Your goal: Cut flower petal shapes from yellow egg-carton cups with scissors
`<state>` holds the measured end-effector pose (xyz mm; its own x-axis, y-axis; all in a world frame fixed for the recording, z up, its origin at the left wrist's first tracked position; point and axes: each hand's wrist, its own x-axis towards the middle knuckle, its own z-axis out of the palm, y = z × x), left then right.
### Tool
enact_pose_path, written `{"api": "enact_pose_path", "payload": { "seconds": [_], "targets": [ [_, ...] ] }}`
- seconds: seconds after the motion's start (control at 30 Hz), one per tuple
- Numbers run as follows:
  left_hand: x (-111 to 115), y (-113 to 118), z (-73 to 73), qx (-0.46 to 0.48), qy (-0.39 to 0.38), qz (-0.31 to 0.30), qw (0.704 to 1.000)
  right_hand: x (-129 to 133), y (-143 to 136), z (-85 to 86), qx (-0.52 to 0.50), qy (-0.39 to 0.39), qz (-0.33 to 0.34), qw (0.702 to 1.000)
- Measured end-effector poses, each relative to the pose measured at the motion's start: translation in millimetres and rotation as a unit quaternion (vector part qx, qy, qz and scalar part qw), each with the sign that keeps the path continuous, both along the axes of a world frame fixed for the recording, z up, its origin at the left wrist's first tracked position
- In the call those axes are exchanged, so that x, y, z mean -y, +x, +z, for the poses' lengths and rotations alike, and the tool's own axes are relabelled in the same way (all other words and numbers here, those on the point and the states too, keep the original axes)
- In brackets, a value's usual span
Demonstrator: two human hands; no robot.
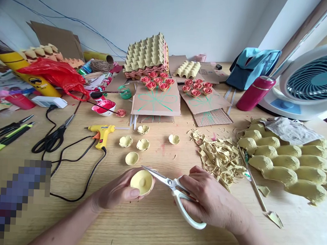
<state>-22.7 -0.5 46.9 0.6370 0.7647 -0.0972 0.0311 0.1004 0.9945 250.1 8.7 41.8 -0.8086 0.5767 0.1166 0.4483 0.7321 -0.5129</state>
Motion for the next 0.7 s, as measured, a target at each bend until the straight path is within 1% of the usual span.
{"api": "enact_pose_path", "payload": {
  "seconds": [0.17,0.37,0.5,0.7],
  "targets": [
    [-2,0,-1.7,0.01,0.032,-0.008,0.999,-4,2,-4.3,0.012,0.011,-0.028,0.999],
    [-1,2,-8.5,-0.023,0.047,0.016,0.998,-7,3,-5.2,0.018,0.053,-0.062,0.997],
    [-2,3,-14.6,-0.031,0.055,0.046,0.997,-8,4,-4.2,0.01,0.061,-0.073,0.995],
    [-7,5,-21.7,0.004,0.053,0.097,0.994,-11,10,-1.9,0.033,0.073,-0.102,0.992]
  ]
}}
